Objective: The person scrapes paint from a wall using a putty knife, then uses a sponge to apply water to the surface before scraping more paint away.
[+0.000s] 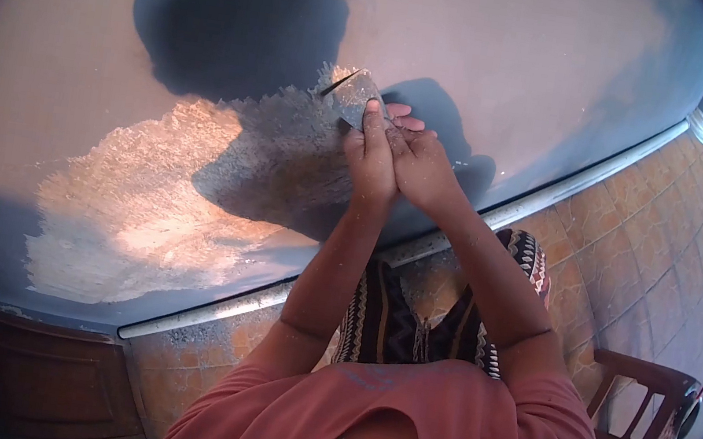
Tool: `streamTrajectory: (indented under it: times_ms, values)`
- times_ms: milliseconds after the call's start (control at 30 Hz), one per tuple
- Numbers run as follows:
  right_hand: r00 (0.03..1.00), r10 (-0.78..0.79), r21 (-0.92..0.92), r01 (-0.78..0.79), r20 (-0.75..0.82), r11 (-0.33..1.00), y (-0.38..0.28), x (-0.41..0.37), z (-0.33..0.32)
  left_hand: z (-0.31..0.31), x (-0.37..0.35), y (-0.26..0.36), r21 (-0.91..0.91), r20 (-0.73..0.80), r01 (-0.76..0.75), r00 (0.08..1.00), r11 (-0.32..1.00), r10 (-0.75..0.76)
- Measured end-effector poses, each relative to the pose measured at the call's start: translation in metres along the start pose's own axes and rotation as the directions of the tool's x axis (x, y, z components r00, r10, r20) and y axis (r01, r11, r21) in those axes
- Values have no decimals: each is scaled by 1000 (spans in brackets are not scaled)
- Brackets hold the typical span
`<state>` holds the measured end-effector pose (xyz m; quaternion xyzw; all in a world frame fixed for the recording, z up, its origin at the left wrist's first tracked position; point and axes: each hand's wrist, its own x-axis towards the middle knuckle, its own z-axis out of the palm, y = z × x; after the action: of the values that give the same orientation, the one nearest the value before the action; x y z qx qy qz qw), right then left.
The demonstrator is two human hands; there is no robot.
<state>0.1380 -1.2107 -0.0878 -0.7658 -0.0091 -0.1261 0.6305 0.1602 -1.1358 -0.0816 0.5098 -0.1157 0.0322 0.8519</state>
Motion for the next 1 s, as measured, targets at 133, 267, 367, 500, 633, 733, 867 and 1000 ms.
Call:
streamTrajectory:
  times_ms: [133,267,367,500,633,733,867,1000]
  values:
    - [997,-70,85,68,13,994,19,-13,7,-11,-14,-15,-14,-12,22,1000,1000,-22]
    - [1000,-25,26,25,0,999,-9,0,-1,2,4,3,37,6,-74,997,997,74]
    - [1000,-6,34,6,12,999,-26,-1,-4,5,4,13,-4,30,-48,998,999,48]
    - [999,14,-40,-13,38,999,-13,-8,-4,-1,-3,-5,-49,-27,-3,1000,999,2]
    - [996,64,71,-69,68,995,-13,-2,-7,6,-1,4,-30,-12,30,999,999,-31]
    - [998,14,-12,-13,57,1000,1,-13,-2,-5,-11,-11,-47,-32,28,999,999,-29]
    - [999,-45,8,45,-6,999,-14,4,-1,8,8,8,19,4,-86,996,996,86]
    - [998,25,62,-28,59,998,-29,-4,-7,2,5,12,87,46,-80,996,993,76]
